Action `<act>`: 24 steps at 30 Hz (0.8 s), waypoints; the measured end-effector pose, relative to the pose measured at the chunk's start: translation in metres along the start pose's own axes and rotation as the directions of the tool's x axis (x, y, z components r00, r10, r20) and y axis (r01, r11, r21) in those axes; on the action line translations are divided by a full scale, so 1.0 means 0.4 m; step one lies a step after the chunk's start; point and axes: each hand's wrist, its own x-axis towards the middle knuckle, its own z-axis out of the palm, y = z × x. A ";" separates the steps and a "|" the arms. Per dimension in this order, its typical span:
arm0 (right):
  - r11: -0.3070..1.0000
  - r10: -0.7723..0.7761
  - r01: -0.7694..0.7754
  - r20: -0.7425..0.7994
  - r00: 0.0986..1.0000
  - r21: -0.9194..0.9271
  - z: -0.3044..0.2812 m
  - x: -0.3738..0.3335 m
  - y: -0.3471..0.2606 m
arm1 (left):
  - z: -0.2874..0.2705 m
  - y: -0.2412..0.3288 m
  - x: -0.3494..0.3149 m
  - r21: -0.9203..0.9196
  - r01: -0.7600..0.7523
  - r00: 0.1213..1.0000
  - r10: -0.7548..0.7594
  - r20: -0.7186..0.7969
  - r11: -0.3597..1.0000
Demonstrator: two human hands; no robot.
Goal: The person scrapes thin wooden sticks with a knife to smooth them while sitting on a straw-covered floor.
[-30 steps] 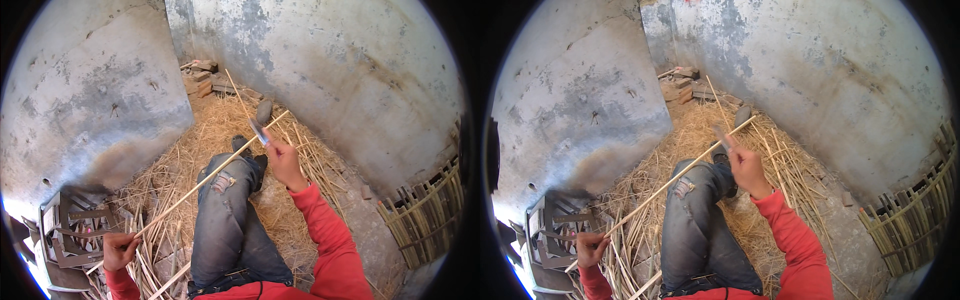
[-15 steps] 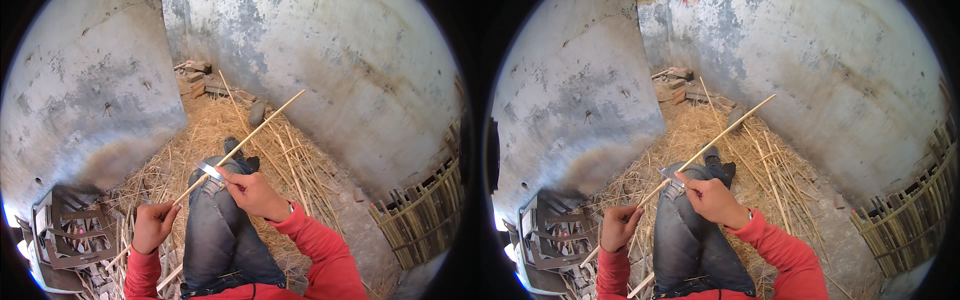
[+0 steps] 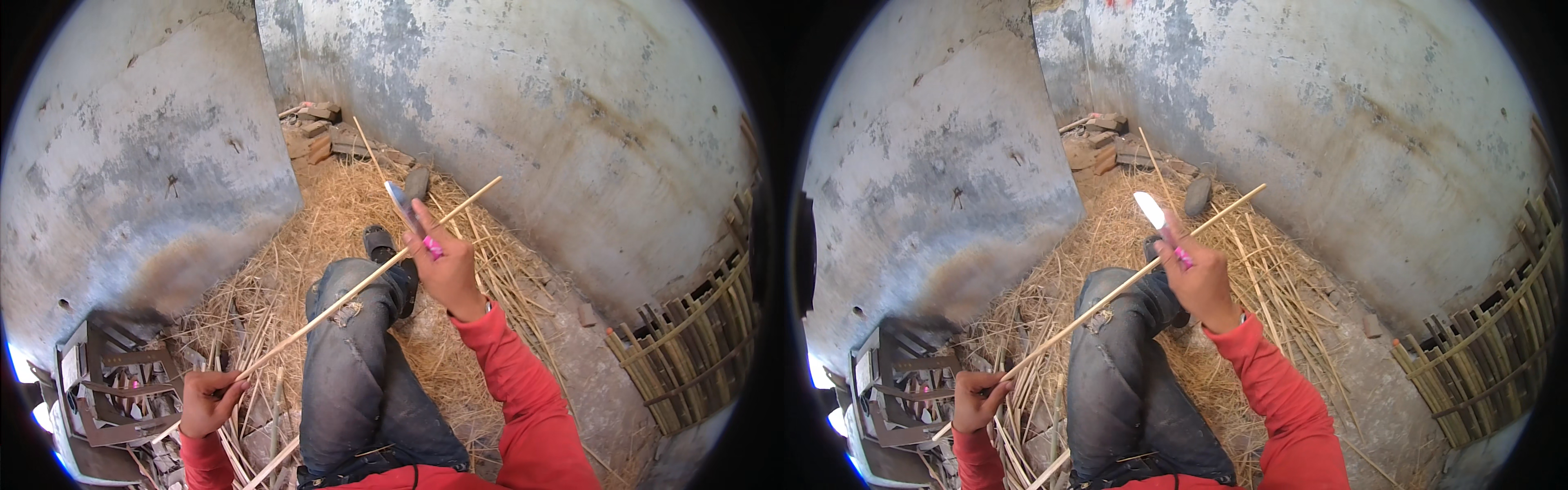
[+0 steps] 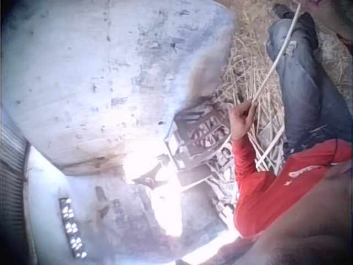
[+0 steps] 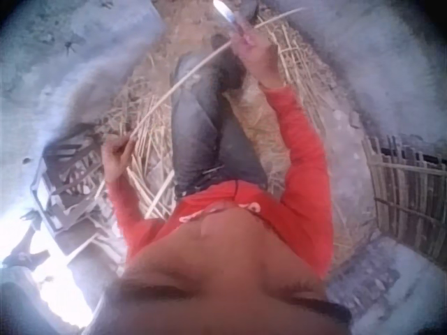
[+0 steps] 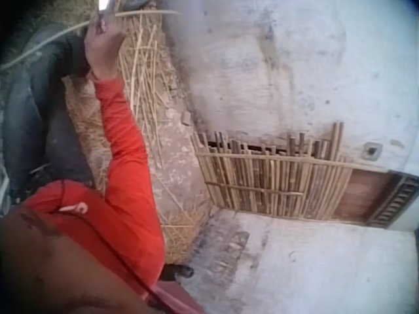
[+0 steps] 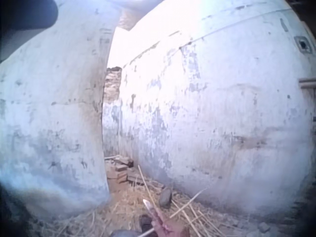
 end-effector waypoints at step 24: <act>0.939 -0.237 0.292 0.274 0.932 -0.181 -0.063 -0.048 -0.064 | -0.102 -0.034 -0.081 -0.142 0.328 0.940 -0.308 0.146 0.934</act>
